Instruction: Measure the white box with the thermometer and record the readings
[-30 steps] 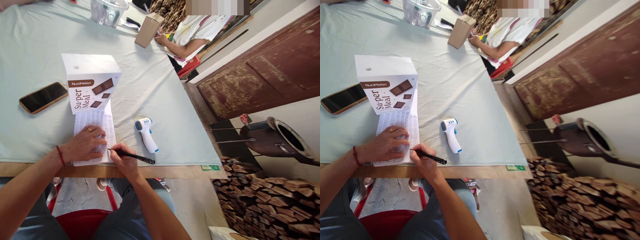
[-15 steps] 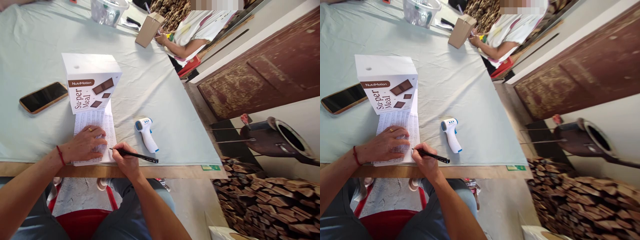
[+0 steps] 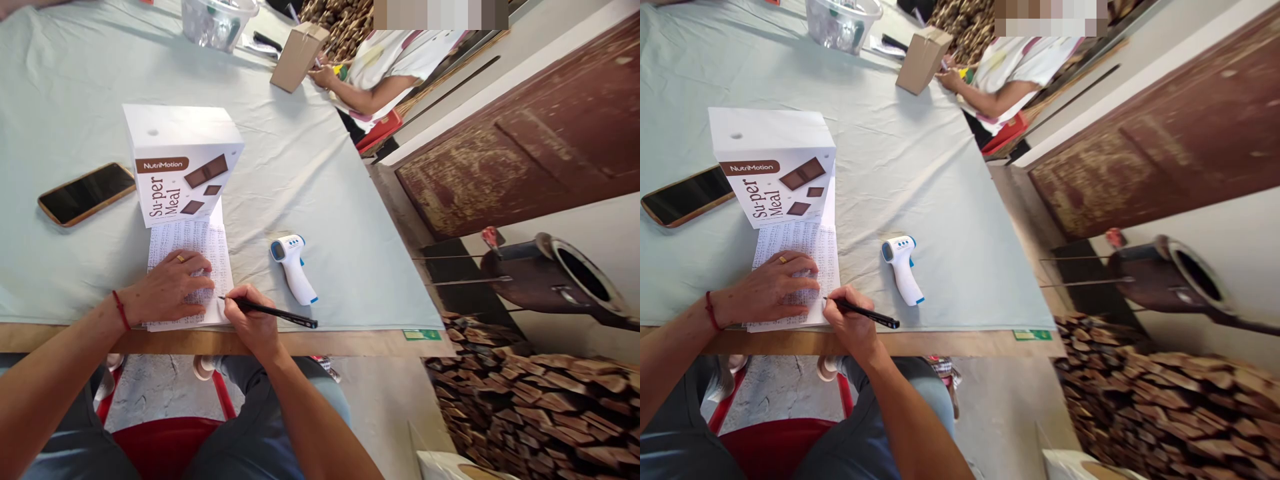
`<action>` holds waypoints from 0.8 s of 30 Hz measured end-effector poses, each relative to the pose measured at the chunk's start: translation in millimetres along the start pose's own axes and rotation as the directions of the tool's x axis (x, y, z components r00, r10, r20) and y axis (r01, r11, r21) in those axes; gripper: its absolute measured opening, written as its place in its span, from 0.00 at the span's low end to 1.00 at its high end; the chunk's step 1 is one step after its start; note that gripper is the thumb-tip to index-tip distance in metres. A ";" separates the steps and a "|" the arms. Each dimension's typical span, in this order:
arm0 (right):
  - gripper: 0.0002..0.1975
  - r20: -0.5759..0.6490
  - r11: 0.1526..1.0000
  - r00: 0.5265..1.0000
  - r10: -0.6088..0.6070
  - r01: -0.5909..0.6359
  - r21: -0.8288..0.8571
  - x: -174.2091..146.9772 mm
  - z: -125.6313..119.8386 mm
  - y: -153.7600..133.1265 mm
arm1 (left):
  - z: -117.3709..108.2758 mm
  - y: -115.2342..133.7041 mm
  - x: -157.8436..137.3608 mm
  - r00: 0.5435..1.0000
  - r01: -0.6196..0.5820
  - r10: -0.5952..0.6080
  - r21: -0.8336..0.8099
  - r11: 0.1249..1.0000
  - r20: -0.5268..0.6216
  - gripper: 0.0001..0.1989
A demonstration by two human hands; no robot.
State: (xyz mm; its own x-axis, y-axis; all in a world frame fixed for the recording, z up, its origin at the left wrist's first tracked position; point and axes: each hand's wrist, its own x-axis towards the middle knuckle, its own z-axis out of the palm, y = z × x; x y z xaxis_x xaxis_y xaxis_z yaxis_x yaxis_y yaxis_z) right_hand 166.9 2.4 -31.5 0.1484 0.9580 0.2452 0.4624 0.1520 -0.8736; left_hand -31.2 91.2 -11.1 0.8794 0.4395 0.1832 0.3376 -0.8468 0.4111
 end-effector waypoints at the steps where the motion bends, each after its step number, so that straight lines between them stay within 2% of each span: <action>1: 0.05 -0.015 1.000 1.000 0.008 -0.008 0.008 0.0 0.1 0.3 | -0.4 0.2 0.2 1.000 0.000 0.000 0.000 1.000 -0.001 0.12; 4: 0.04 -0.035 1.000 0.999 0.021 -0.021 0.004 0.2 0.7 1.1 | -1.6 1.0 0.9 1.000 -0.004 0.004 -0.004 1.000 0.002 0.13; 10: 0.04 0.012 0.999 1.000 0.024 -0.024 -0.021 -2.4 1.1 1.1 | -0.8 0.1 0.9 1.000 -0.001 0.001 -0.008 1.000 0.006 0.12; 12: 0.04 -0.042 0.998 0.999 -0.011 0.009 -0.057 -1.6 -2.5 2.3 | -0.1 -0.6 1.0 1.000 -0.008 0.008 -0.016 1.000 -0.005 0.12; 14: 0.05 -0.095 0.989 0.991 -0.090 0.078 -0.125 3.0 -9.4 6.5 | -1.6 -0.3 1.3 0.999 -0.015 0.013 -0.029 0.999 -0.049 0.10; 16: 0.09 -0.074 0.958 0.981 -0.178 0.156 -0.243 11.7 -17.9 14.5 | -6.8 1.2 1.1 0.983 -0.022 0.011 -0.055 0.998 -0.182 0.08; 17: 0.13 -0.037 0.931 0.978 -0.207 0.186 -0.315 17.2 -21.5 19.8 | -10.8 1.9 0.7 0.957 -0.022 0.002 -0.066 0.998 -0.289 0.06; 18: 0.17 0.004 0.898 0.975 -0.220 0.204 -0.391 23.0 -24.1 25.5 | -15.4 2.3 -0.2 0.910 -0.008 -0.020 -0.066 0.998 -0.413 0.04; 19: 0.20 0.034 0.862 0.974 -0.223 0.213 -0.461 28.7 -25.5 31.1 | -20.3 1.9 -1.6 0.841 0.025 -0.053 -0.060 0.998 -0.538 0.04; 21: 0.24 0.062 0.799 0.975 -0.214 0.211 -0.563 38.7 -24.2 40.5 | -29.3 -3.3 -5.3 0.652 0.136 -0.124 -0.046 0.990 -0.748 0.07; 22: 0.25 0.057 0.779 0.975 -0.213 0.205 -0.593 42.7 -22.4 43.5 | -32.8 -8.5 -7.3 0.559 0.205 -0.158 -0.050 0.978 -0.814 0.09; 23: 0.25 0.046 0.766 0.975 -0.216 0.198 -0.612 45.7 -20.6 45.0 | -35.4 -15.4 -9.1 0.478 0.255 -0.186 -0.067 0.965 -0.859 0.11; 24: 0.25 0.029 0.760 0.974 -0.223 0.192 -0.621 47.9 -19.7 45.4 | -37.1 -23.6 -10.4 0.422 0.288 -0.218 -0.098 0.953 -0.880 0.15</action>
State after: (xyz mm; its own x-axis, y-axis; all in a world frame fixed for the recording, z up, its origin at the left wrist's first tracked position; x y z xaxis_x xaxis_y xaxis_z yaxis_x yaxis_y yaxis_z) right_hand 212.2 50.4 -51.2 0.0164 0.9067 0.4215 0.9227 0.1487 -0.3557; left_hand -60.8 117.7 10.4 0.0016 0.6338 0.7735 0.5419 -0.6507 0.5320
